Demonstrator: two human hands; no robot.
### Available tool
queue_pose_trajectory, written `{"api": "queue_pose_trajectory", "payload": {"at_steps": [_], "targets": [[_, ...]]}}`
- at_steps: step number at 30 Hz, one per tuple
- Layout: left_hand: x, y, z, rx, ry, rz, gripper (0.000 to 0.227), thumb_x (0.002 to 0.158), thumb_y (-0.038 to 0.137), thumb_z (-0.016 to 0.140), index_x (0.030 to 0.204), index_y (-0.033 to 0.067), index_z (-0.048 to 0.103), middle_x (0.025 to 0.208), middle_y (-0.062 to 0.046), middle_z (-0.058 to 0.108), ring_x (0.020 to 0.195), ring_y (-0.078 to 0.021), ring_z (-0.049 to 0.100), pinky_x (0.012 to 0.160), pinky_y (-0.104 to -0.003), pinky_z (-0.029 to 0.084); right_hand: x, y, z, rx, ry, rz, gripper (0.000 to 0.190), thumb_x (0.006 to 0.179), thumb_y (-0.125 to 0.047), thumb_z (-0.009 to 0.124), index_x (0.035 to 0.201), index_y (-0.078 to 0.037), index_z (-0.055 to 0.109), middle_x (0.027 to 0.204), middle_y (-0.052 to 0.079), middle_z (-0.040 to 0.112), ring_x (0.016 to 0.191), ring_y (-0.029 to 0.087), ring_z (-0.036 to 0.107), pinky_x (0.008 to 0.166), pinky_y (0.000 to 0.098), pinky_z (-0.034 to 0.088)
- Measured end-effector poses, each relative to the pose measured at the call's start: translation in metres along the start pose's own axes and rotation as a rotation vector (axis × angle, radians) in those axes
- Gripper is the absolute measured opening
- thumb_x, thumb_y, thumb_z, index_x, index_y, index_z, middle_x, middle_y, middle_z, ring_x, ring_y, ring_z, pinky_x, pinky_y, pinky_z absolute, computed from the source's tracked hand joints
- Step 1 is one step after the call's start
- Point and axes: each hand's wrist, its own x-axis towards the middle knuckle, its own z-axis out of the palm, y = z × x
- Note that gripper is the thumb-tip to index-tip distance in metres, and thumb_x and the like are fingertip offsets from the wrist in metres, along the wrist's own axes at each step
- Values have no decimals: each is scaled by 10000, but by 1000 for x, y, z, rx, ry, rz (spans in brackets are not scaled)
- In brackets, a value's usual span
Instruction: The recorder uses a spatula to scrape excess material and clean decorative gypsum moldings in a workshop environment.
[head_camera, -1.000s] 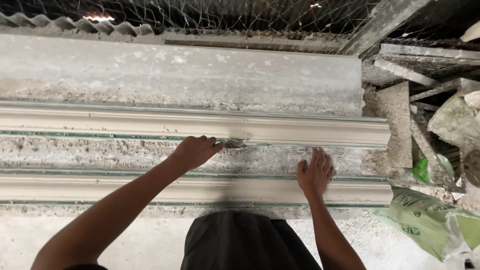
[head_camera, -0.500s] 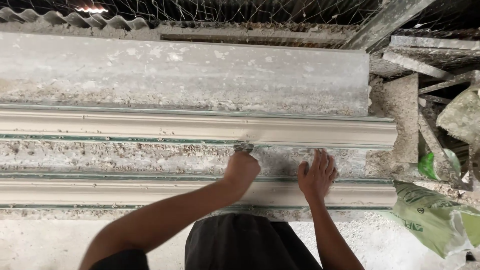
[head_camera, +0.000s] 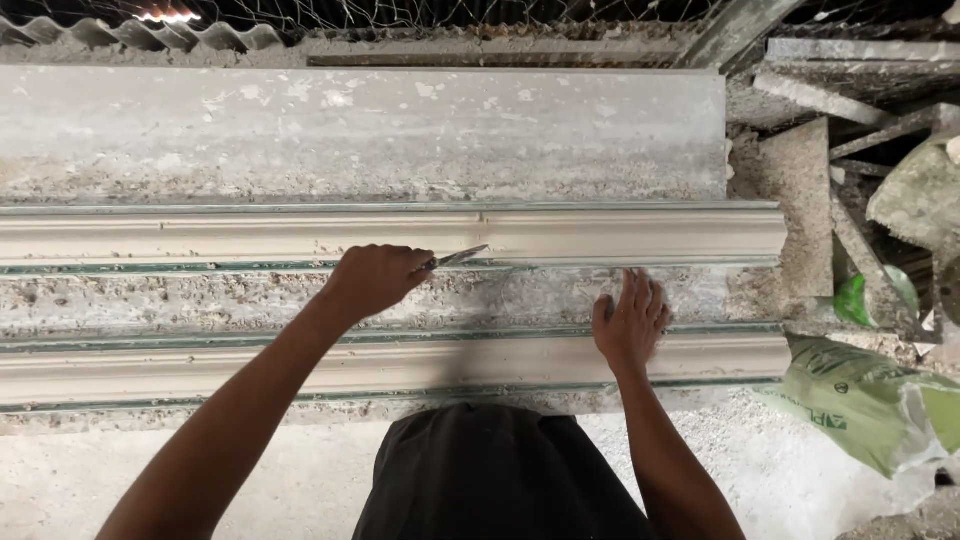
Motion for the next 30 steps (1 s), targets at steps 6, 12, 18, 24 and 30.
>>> {"api": "queue_pose_trajectory", "payload": {"at_steps": [6, 12, 18, 24, 30], "targets": [[24, -8, 6, -83, -103, 38, 363, 1032, 421, 473, 1264, 222, 670, 1161, -32, 753, 997, -387, 745, 879, -551, 596, 0, 9, 9, -16, -51, 31, 625, 1011, -387, 439, 1591, -175, 344, 1623, 124, 296, 1506, 393, 209, 1167, 621, 168], [48, -22, 25, -5, -108, 116, 342, 1034, 452, 480, 1248, 256, 662, 1101, -7, 745, 949, -362, 752, 832, -533, 608, 1, 7, 6, -11, -70, 40, 614, 1026, -399, 402, 1595, -179, 329, 1635, 125, 280, 1520, 387, 181, 1174, 606, 147], [74, -35, 32, -22, -161, 165, 348, 1027, 447, 489, 1240, 245, 675, 1110, -20, 758, 980, -377, 747, 868, -560, 604, 1, 7, 9, -34, -86, 49, 620, 1034, -410, 397, 1601, -172, 320, 1640, 130, 269, 1521, 382, 171, 1175, 594, 132], [94, -30, 2, 2, -246, 209, 352, 997, 449, 544, 1209, 225, 714, 1060, -96, 772, 979, -400, 742, 879, -557, 592, 2, 0, 6, -92, -47, 13, 609, 1035, -404, 395, 1583, -151, 315, 1610, 150, 285, 1511, 405, 184, 1162, 617, 170], [149, 16, 38, 297, -198, 411, 186, 946, 267, 623, 935, 174, 783, 854, -57, 780, 817, -339, 760, 744, -485, 595, 5, 3, 8, -59, -20, 7, 623, 1028, -386, 413, 1586, -120, 332, 1597, 179, 317, 1501, 450, 224, 1147, 660, 192]]}}
